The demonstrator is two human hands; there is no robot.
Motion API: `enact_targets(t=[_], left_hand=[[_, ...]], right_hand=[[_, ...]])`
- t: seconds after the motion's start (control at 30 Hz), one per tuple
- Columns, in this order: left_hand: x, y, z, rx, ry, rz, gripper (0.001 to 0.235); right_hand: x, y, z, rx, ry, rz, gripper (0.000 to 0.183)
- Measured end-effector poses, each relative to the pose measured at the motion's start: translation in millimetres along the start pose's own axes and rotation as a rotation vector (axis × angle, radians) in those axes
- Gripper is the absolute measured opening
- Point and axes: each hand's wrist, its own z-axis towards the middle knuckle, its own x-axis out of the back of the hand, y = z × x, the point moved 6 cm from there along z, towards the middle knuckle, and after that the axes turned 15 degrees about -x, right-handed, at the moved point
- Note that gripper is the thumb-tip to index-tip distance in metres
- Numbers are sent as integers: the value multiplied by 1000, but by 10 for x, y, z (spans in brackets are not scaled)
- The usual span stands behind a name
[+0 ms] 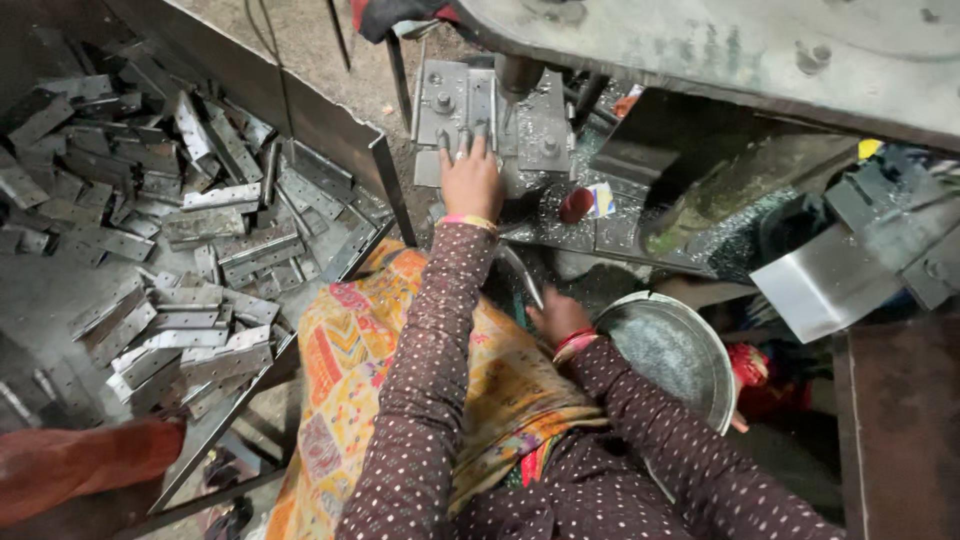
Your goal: The person operates a punching or drilling machine by placing metal hinge plates into a jig, pressing them to process the holes, removing them, and then sorting or gathering the finished components into a large metal bin.
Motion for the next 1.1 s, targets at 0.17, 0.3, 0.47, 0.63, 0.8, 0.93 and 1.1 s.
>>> enact_targets(t=[0.17,0.3,0.47,0.63,0.8,0.93,1.1], left_hand=[[135,14,-9,-64,-29,79,32],[-81,-190,283,-33,-164,47,28],[-169,-295,328,-50,-16,55,25],[-144,-311,242,-98,65,62,24],[82,-191,228,-132,-11,20,24],[381,209,-192,-235,-1,155,26],[727,578,-827,-154,75,171,34]], right_hand=[[385,-299,51,29,-112,-105,55],[853,-585,224,56,-138,-202,55],[300,-212,-85,62,-53,10,44],[-94,-18,-154,104,46,66,38],[639,-371,-86,6,-28,-54,53],[1430,-785,-314,191,351,167,56],[1650,-891,-442,280,467,308,58]])
